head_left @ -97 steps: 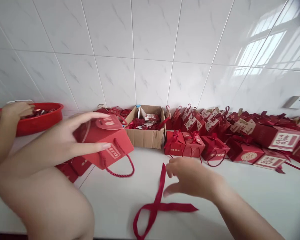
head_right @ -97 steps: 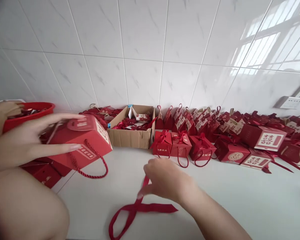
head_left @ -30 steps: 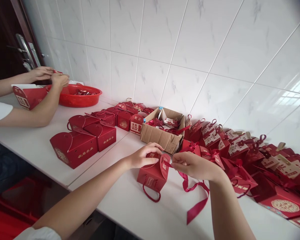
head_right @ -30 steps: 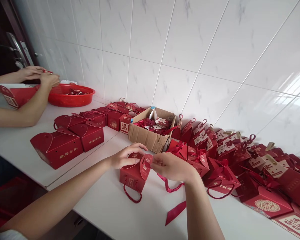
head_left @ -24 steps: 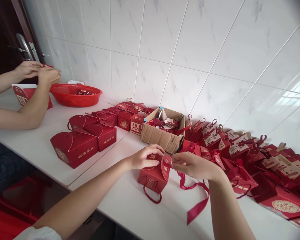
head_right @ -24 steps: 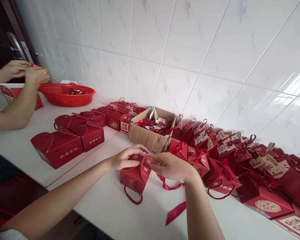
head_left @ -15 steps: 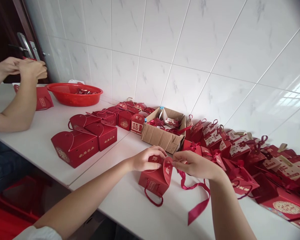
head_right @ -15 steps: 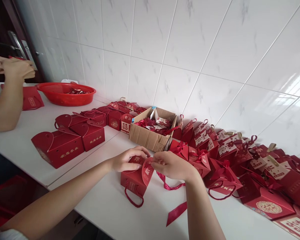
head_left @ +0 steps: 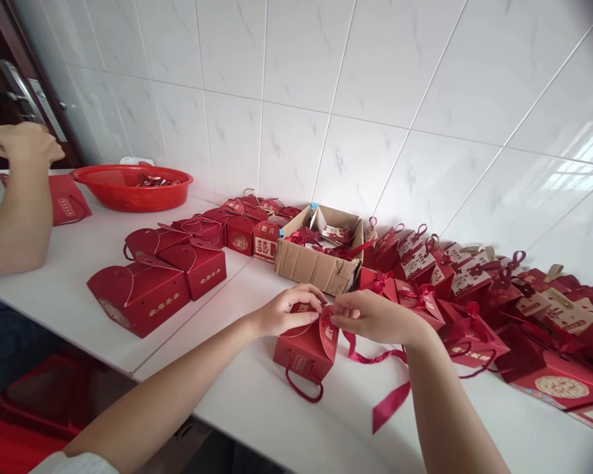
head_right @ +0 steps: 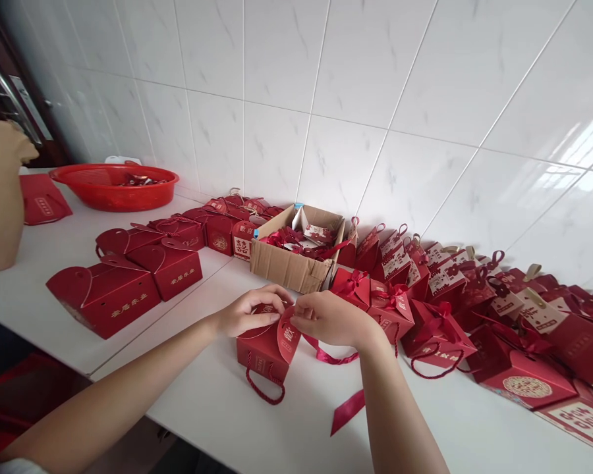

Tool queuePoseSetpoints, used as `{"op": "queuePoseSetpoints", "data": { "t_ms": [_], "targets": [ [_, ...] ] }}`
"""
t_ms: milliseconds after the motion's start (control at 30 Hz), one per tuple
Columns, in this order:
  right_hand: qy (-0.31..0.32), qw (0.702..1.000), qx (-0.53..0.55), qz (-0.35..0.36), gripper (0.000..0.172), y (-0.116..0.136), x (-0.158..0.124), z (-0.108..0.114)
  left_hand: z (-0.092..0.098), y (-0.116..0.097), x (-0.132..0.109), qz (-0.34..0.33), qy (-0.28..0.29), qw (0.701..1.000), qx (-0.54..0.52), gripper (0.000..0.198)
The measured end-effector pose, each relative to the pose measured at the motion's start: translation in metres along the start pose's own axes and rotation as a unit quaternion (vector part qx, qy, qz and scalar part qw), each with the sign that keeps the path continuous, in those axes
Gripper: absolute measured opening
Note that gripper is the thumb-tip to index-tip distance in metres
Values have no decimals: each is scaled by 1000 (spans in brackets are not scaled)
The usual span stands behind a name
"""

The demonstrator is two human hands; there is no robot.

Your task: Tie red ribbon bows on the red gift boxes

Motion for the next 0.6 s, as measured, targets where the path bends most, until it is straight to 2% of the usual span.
{"op": "queuePoseSetpoints", "data": {
  "t_ms": [133,267,333,500,600],
  "targets": [
    [-13,1000,6,-1,24,1,4,1,1,-6,0,-7,-19,1000,0,14],
    [-145,989,29,-13,33,0,8,19,8,-14,-1,-17,-67,997,-40,15],
    [-180,982,54,11,36,5,10,22,13,-17,-2,-27,-97,992,-76,16],
    [-142,982,115,43,38,14,18,10,29,-20,-2,-70,-153,981,-93,19],
    [-160,965,200,61,30,17,16,15,33,-19,-1,-74,-156,984,-54,18]
  ]
}}
Point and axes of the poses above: each hand's wrist, its own x-axis towards the middle knuckle, its own z-axis out of the back of the hand, y = z × x, the point moved 8 cm from there along x, towards the middle knuckle, and after that the axes turned 15 degrees about -x, right-handed, at the moved point
